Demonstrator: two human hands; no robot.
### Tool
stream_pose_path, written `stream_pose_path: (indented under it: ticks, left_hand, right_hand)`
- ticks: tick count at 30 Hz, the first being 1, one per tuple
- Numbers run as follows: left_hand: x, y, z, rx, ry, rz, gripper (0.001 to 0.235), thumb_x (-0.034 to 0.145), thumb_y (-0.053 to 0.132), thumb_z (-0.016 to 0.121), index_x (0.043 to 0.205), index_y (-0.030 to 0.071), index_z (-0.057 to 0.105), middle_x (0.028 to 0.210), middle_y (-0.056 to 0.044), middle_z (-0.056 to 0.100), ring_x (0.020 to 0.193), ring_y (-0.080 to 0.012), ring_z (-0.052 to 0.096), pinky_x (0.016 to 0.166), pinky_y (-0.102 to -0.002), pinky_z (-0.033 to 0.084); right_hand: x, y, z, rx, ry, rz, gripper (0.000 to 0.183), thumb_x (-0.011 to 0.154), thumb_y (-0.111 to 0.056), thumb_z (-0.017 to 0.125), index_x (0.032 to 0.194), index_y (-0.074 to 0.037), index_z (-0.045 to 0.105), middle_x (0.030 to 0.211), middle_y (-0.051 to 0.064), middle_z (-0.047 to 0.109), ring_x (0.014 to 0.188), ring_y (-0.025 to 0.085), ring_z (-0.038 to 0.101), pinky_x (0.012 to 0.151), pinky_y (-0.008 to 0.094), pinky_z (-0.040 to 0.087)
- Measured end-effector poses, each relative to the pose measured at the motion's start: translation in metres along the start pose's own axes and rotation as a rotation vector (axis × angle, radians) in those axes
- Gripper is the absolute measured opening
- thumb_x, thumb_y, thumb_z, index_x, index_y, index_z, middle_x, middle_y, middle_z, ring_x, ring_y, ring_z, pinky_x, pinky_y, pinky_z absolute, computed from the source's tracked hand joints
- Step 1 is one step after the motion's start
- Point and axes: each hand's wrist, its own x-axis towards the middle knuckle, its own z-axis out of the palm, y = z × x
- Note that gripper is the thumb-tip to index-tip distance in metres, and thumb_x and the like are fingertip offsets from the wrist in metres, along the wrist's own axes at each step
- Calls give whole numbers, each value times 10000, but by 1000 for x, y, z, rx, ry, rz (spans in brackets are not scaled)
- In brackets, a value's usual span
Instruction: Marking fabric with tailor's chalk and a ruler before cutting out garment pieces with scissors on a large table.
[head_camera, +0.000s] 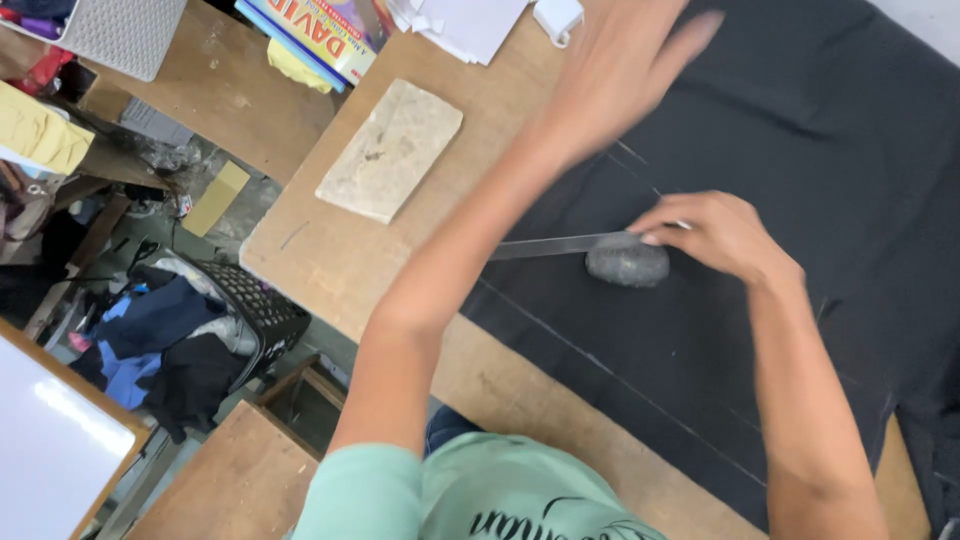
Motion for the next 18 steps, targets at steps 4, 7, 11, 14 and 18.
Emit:
stream_pose_path:
  ticks: [4, 7, 11, 14, 18]
  left_hand:
    - [-106, 4, -20, -94, -209, -144, 309, 1164, 253, 504, 1446, 136, 549, 1402, -79, 666, 1263, -330, 693, 1018, -456, 571]
    - [-181, -5, -5, 42, -234, -194, 306, 1095, 139, 544, 1396, 117, 598, 1369, -102, 669, 1110, -353, 699, 859, -466, 538]
    - [-265, -24, 49, 267, -378, -137, 419, 1111, 288, 571, 1511, 168, 605, 1545, -69, 563, 1419, -318, 581, 1065, -494, 504]
    - [-258, 0, 50, 268, -497, -146, 471, 1156, 346, 499, 1554, 111, 589, 1714, -104, 435, 1581, -347, 418, 1253, -573, 362]
    - [-254, 4, 67, 288, -461, -239, 656, 1155, 526, 388, 1570, 43, 542, 1704, -175, 434, 1588, -333, 409, 1321, -531, 276]
  right_hand:
    - [76, 0, 3, -36, -255, 100, 199, 937, -301, 778, 1098, -386, 860, 1138, -188, 820, 1059, 129, 735, 892, 338, 472]
    - [111, 20, 16, 42, -200, 104, 268, 904, -291, 817, 1164, -351, 842, 1120, -134, 818, 1050, 142, 714, 931, 341, 473]
    - [121, 60, 32, 289, 291, 34, 178, 975, -300, 936, 1115, -233, 848, 982, -9, 785, 974, 181, 732, 859, 336, 522]
    - [118, 94, 40, 676, 375, 295, 96, 1054, -234, 871, 1087, -177, 802, 802, -19, 687, 633, 14, 559, 522, 164, 437]
    - [112, 108, 33, 957, 391, 314, 137, 1067, -187, 848, 1152, -104, 780, 846, 64, 702, 573, 55, 608, 519, 202, 494]
